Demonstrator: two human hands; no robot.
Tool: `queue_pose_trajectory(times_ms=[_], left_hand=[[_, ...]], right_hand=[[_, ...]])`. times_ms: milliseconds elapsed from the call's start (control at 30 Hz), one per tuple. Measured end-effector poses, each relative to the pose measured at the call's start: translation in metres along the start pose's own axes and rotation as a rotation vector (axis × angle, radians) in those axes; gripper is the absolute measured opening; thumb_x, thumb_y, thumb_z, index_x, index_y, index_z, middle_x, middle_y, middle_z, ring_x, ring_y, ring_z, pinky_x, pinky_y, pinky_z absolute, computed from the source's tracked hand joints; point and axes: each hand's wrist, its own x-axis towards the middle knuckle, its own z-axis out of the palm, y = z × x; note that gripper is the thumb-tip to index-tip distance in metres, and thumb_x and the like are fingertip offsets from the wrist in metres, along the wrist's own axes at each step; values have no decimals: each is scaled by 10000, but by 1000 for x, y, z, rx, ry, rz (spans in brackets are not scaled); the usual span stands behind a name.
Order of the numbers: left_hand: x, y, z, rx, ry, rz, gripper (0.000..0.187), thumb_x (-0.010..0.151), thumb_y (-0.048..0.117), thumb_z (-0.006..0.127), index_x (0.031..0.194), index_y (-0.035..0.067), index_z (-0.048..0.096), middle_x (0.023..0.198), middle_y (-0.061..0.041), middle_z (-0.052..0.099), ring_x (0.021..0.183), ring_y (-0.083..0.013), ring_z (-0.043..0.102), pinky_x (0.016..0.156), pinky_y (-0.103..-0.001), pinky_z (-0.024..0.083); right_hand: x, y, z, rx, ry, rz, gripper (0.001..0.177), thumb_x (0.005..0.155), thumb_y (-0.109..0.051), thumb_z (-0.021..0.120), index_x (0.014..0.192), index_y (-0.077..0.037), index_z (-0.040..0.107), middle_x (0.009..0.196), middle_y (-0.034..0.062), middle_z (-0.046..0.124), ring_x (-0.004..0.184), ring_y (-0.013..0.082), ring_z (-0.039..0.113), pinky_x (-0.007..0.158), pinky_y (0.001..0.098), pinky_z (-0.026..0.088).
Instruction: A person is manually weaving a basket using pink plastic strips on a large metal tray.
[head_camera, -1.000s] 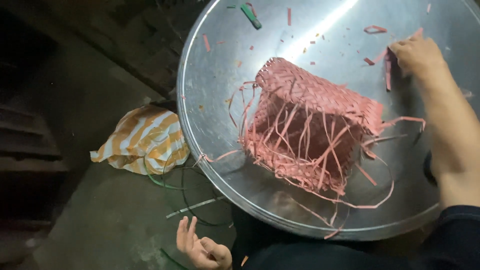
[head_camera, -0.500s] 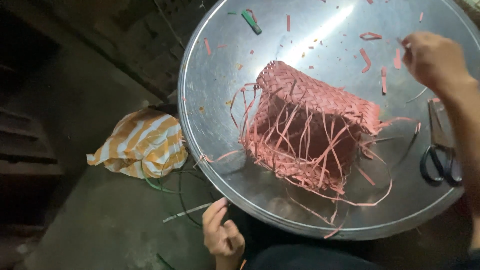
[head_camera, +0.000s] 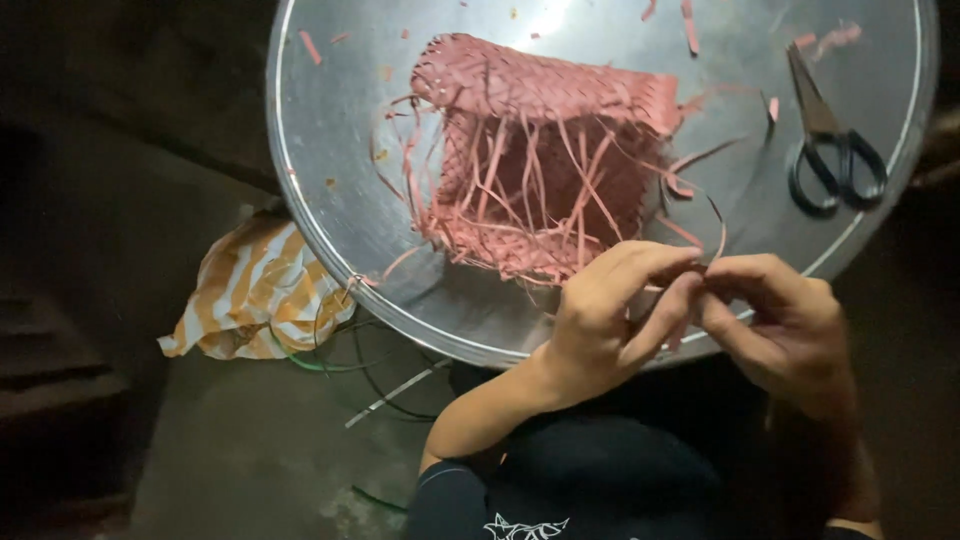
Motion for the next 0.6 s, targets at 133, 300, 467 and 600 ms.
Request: queue_pose_trajectory(times_ms=[133, 300, 467, 600], left_hand=[[-4, 3, 5, -112, -101, -110, 104, 851, 62, 518, 937, 6, 538, 866, -101, 587, 775, -202, 587, 743, -277, 476], [-14, 3, 0, -93, -178, -207, 75, 837, 77, 522, 883, 23, 547, 877, -101, 602, 770, -185, 588, 740, -270, 465], [-30, -5, 0, -23, -296, -176, 73, 862, 72, 478, 894, 17, 513, 837, -98, 563, 738, -217, 547, 693, -294, 431], [-35, -8, 1, -18, -302, -188, 78, 857, 84, 471, 867, 19, 512, 802, -93, 558, 720, -223, 540, 683, -298, 418]], right_hand=[[-19, 16, 3, 51, -45, -100, 145, 752, -35, 593, 887, -5, 551, 756, 50, 592, 647, 73, 542, 607, 171, 440], [-34, 24, 12, -21, -26, -140, 141, 741, -39, 609, 872, -20, 560, 751, 42, 607, 642, 75, 562, 606, 175, 440], [-36, 28, 17, -147, 8, -340, 170, 741, 14, 622, 897, 16, 554, 829, 120, 607, 699, 152, 593, 633, 224, 470], [-37, 26, 18, -112, 3, -384, 141, 737, 49, 612, 862, 42, 546, 837, 142, 601, 742, 186, 597, 709, 252, 486]])
